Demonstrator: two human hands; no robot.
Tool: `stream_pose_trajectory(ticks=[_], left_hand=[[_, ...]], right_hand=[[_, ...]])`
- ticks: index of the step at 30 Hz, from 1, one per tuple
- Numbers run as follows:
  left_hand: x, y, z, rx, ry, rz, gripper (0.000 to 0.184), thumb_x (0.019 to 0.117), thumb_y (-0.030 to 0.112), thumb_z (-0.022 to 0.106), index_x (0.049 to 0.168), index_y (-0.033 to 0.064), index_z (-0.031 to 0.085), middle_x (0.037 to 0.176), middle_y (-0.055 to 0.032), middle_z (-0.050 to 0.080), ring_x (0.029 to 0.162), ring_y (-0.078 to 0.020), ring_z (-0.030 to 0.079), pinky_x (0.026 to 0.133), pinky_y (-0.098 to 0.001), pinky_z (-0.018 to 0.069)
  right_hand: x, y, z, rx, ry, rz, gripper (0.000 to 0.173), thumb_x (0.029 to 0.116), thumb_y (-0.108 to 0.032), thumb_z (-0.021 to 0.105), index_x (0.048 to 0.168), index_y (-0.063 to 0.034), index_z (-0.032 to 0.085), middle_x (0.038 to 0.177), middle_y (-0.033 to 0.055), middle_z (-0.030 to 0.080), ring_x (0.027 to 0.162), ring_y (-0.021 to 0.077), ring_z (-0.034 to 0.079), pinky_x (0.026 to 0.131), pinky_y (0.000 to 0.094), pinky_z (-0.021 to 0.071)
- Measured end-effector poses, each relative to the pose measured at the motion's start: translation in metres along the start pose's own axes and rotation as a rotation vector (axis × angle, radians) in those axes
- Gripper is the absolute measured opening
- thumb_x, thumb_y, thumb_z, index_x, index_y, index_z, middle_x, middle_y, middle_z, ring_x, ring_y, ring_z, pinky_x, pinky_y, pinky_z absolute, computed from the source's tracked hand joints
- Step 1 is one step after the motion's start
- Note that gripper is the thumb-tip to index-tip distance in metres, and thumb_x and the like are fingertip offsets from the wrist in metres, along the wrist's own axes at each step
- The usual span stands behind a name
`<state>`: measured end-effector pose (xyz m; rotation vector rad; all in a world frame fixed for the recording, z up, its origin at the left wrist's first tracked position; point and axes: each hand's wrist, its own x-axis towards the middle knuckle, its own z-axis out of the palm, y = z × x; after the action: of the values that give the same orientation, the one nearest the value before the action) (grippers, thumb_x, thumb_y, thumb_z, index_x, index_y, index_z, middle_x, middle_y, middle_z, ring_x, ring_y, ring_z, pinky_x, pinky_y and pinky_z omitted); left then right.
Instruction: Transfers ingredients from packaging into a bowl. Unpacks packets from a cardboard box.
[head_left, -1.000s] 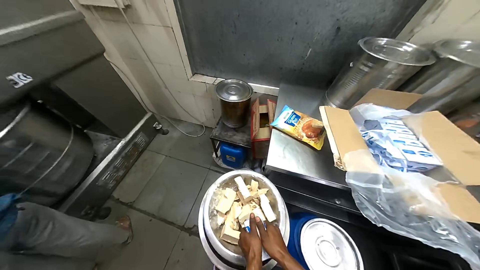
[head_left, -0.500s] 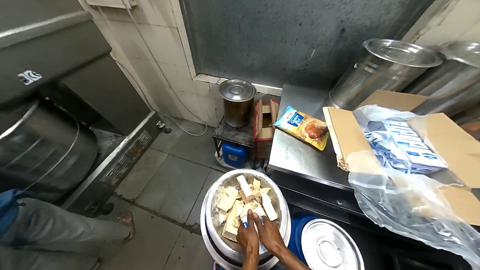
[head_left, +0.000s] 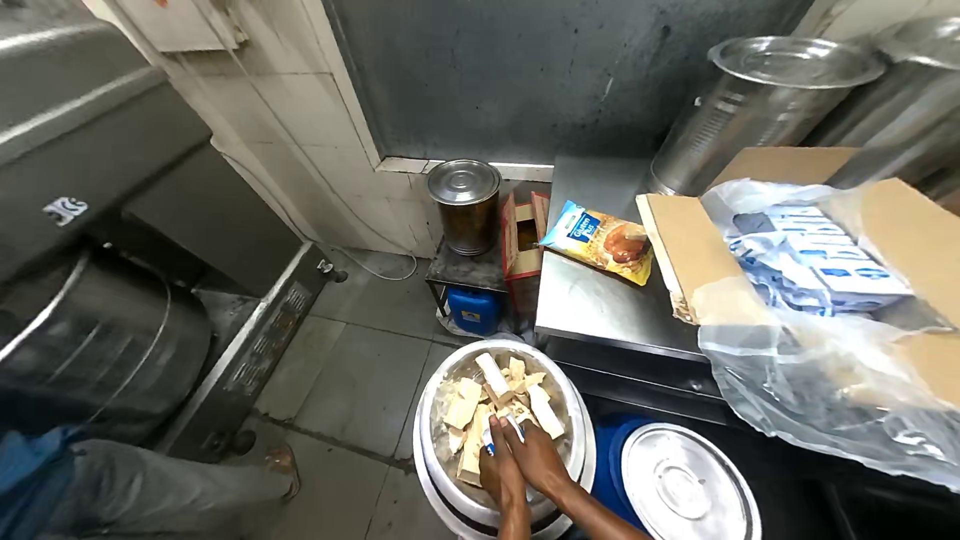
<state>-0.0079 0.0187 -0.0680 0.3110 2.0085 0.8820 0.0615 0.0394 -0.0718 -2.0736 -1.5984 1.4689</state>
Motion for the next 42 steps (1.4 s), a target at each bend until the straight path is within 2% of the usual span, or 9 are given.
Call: stream_pose_trajectory(ticks=[2,4,8,10,19,23,28,32,42], left_hand=[[-0.008,0.009,0.002,0.088,0.044,0.027,0.054,0.1052,0.043,0.056,0.102,-0.0095,0.070,0.106,-0.0275,0.069,0.104,-0.0383,0.064,0.096,-0.0527,0.0478],[-0.018,0.018,0.006,0.154,0.083,0.049,0.051,0.1059,0.037,0.056,0.102,-0.0112,0.070,0.107,-0.0289,0.068,0.105,-0.0394,0.064,0.097,-0.0520,0.0472],[-0.029,0.022,0.016,0.288,0.117,0.090,0.055,0.1063,0.043,0.053,0.107,-0.0097,0.070,0.112,-0.0281,0.069,0.111,-0.0404,0.064,0.099,-0.0530,0.0474],[-0.032,0.023,0.024,0.309,0.146,0.088,0.057,0.1056,0.044,0.053,0.106,-0.0098,0.070,0.111,-0.0281,0.069,0.110,-0.0403,0.065,0.099,-0.0530,0.0475],[-0.044,0.014,0.043,0.250,0.223,0.028,0.053,0.1059,0.038,0.055,0.105,-0.0126,0.069,0.112,-0.0303,0.068,0.110,-0.0415,0.063,0.099,-0.0532,0.0462],[-0.027,0.001,0.040,0.195,0.216,0.055,0.053,0.1051,0.039,0.057,0.102,-0.0121,0.070,0.108,-0.0301,0.068,0.106,-0.0419,0.064,0.098,-0.0539,0.0469],[-0.014,0.015,0.023,0.252,0.147,0.053,0.058,0.1062,0.045,0.052,0.108,-0.0100,0.070,0.112,-0.0287,0.068,0.110,-0.0407,0.064,0.099,-0.0541,0.0471],[-0.008,0.020,0.015,0.190,0.136,0.115,0.055,0.1054,0.042,0.055,0.100,-0.0111,0.070,0.102,-0.0278,0.068,0.099,-0.0394,0.064,0.093,-0.0534,0.0482],[0.023,0.011,0.005,0.183,0.093,0.115,0.055,0.1037,0.042,0.059,0.089,-0.0100,0.068,0.091,-0.0251,0.067,0.092,-0.0361,0.063,0.086,-0.0501,0.0493]], right_hand=[[-0.002,0.000,0.002,0.018,0.042,-0.003,0.066,0.1037,-0.059,0.044,0.118,0.0018,0.065,0.115,0.0212,0.068,0.110,0.0339,0.066,0.098,0.0494,0.0510],[-0.003,0.003,0.000,0.057,0.062,-0.021,0.066,0.1044,-0.057,0.044,0.120,0.0031,0.065,0.118,0.0220,0.067,0.114,0.0339,0.065,0.102,0.0476,0.0497],[0.001,0.016,-0.002,0.094,0.082,-0.057,0.064,0.1057,-0.055,0.042,0.118,0.0033,0.066,0.116,0.0223,0.068,0.113,0.0339,0.066,0.101,0.0474,0.0500],[0.005,0.022,-0.004,0.098,0.072,-0.071,0.065,0.1061,-0.055,0.041,0.117,0.0037,0.067,0.115,0.0226,0.069,0.112,0.0342,0.066,0.101,0.0478,0.0500],[0.021,0.048,-0.020,0.058,-0.184,-0.153,0.066,0.1083,-0.054,0.034,0.120,0.0031,0.066,0.117,0.0244,0.067,0.116,0.0372,0.064,0.103,0.0515,0.0473],[0.023,0.043,-0.021,0.044,-0.188,-0.153,0.066,0.1081,-0.055,0.034,0.117,0.0022,0.066,0.113,0.0236,0.068,0.112,0.0367,0.065,0.100,0.0520,0.0484],[0.029,0.027,-0.014,0.051,-0.159,-0.170,0.068,0.1076,-0.057,0.033,0.117,0.0021,0.066,0.110,0.0233,0.068,0.109,0.0368,0.066,0.098,0.0529,0.0494],[0.031,0.013,-0.014,0.049,-0.138,-0.173,0.069,0.1081,-0.056,0.033,0.114,0.0034,0.067,0.106,0.0233,0.068,0.105,0.0364,0.066,0.096,0.0521,0.0498],[0.033,0.001,0.000,0.048,-0.098,-0.133,0.069,0.1082,-0.057,0.031,0.113,0.0019,0.067,0.107,0.0216,0.068,0.106,0.0345,0.066,0.096,0.0511,0.0495]])
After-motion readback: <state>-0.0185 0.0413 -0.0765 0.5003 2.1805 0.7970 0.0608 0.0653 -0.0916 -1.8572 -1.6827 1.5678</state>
